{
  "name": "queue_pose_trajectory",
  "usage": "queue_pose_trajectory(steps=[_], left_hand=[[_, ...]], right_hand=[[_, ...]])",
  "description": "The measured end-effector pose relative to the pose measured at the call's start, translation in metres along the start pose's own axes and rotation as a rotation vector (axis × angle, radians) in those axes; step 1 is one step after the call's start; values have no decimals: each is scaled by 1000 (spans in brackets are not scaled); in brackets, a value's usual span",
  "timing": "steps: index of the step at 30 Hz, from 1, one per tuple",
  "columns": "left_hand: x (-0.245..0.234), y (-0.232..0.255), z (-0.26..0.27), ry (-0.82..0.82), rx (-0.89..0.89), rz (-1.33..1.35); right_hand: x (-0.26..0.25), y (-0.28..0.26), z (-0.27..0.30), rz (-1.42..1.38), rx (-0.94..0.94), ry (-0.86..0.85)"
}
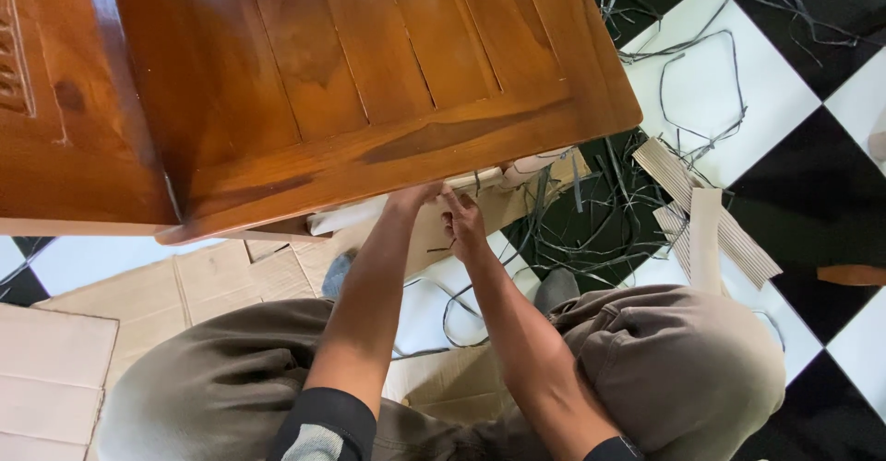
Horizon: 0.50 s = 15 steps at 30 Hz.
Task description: Wrap wooden chair legs with cardboard and secure them with wire ties
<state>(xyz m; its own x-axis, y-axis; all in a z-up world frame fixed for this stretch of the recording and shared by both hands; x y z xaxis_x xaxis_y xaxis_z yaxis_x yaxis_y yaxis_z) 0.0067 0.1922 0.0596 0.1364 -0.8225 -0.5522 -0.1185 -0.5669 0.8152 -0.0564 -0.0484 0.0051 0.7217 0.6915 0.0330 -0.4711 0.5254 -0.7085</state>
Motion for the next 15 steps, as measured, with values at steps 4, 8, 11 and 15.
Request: queue_pose_trajectory(steps=[4,8,11,15], left_hand=[[29,30,-12,-12,-9,17],[102,103,-28,-18,-24,30],[118,99,-32,-19,-33,39],[128,78,-28,-20,-45,51]], right_hand=[[-3,7,-9,-8,8,-12],[-1,-2,-2,-18,43,-17],[1,-9,6,-29,50,-21],[1,-8,7,-21,39,-5]])
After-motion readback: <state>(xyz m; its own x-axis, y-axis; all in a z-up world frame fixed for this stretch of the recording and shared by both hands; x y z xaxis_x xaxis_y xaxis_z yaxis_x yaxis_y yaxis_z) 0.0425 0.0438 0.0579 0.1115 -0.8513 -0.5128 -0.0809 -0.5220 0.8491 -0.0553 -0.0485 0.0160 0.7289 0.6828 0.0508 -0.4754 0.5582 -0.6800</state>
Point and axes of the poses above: each hand's wrist, its own z-axis away from the middle knuckle, its own x-axis out of the palm, y = z × x, the point moved 2 cm from there along -z, towards the middle knuckle, and after that the axes turned 15 degrees about y, right-handed, at the moved point
